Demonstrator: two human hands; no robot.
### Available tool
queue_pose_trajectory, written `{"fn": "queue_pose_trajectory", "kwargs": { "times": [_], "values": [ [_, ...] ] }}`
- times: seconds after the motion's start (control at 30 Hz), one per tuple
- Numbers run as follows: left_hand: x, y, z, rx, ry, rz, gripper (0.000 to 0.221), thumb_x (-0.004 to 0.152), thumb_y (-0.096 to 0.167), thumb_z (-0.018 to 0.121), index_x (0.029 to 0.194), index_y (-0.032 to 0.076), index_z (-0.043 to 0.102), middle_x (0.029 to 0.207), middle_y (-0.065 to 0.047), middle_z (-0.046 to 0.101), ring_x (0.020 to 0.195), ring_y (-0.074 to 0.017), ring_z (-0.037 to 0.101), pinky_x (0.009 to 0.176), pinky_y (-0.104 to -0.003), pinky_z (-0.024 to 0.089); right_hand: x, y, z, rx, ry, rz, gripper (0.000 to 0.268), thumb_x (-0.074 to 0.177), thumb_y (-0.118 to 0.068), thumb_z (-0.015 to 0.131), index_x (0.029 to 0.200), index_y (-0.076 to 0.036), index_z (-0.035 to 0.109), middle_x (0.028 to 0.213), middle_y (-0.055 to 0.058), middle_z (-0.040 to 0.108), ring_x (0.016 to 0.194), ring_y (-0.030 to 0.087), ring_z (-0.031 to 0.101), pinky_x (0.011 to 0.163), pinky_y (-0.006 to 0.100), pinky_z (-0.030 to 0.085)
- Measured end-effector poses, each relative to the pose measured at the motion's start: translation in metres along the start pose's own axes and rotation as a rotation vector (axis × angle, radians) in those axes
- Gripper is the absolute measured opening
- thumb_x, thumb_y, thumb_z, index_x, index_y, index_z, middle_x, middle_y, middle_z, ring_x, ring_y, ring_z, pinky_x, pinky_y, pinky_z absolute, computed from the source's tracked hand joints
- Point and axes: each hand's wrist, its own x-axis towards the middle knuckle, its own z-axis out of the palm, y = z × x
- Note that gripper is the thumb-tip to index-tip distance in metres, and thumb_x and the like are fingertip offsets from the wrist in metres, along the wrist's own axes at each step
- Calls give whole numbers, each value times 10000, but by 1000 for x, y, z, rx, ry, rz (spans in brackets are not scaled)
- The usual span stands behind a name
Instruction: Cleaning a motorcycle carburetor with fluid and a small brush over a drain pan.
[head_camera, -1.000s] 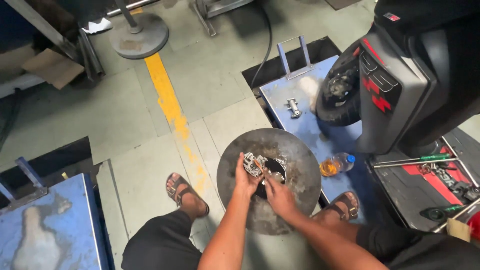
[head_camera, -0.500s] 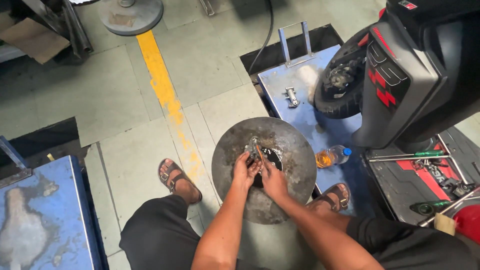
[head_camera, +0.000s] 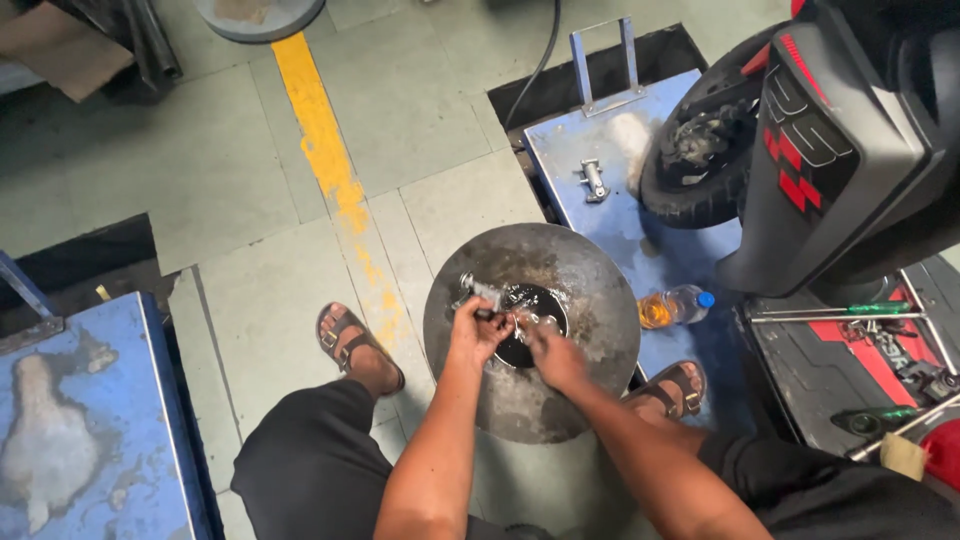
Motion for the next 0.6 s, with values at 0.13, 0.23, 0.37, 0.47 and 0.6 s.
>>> {"fn": "queue_pose_trajectory", "kwargs": {
  "times": [0.13,0.23,0.37,0.47,0.6],
  "values": [
    [-27,6,36,35,64,45,191,736,124,596,919,80,563,955,-110,624,904,-278,628,835,-512,553,-7,3,5,458,-13,-180,389,976,-317,633,1330,-160,668,967,226,751,899,361,719,791,417,558],
    [-36,6,48,-116,17,13,371,791,195,596,1084,-25,539,1051,-188,631,990,-328,639,913,-507,567,-23,-1,-3,742,144,-361,388,1029,-203,615,1397,-81,624,1107,245,719,999,295,680,827,365,543],
    [-30,-1,59,-126,-78,-25,623,824,351,609,1230,-99,468,1093,-276,632,1014,-403,627,925,-524,556,-51,-46,-46,517,188,-377,378,965,-203,671,1338,-143,680,928,201,745,685,275,710,655,364,545],
    [-33,-2,72,-206,-43,-148,773,857,485,603,1249,-157,425,1090,-303,606,967,-419,608,870,-514,560,-45,-56,-44,468,309,-535,374,980,-190,655,1352,-153,675,997,207,730,739,345,723,641,403,559],
    [-31,-1,73,-259,7,-75,745,874,473,600,1274,-130,417,1127,-316,567,996,-411,609,907,-543,568,-43,-53,-47,257,287,-462,369,936,-229,691,1305,-229,715,875,181,727,717,381,705,629,461,547]
  ]
}}
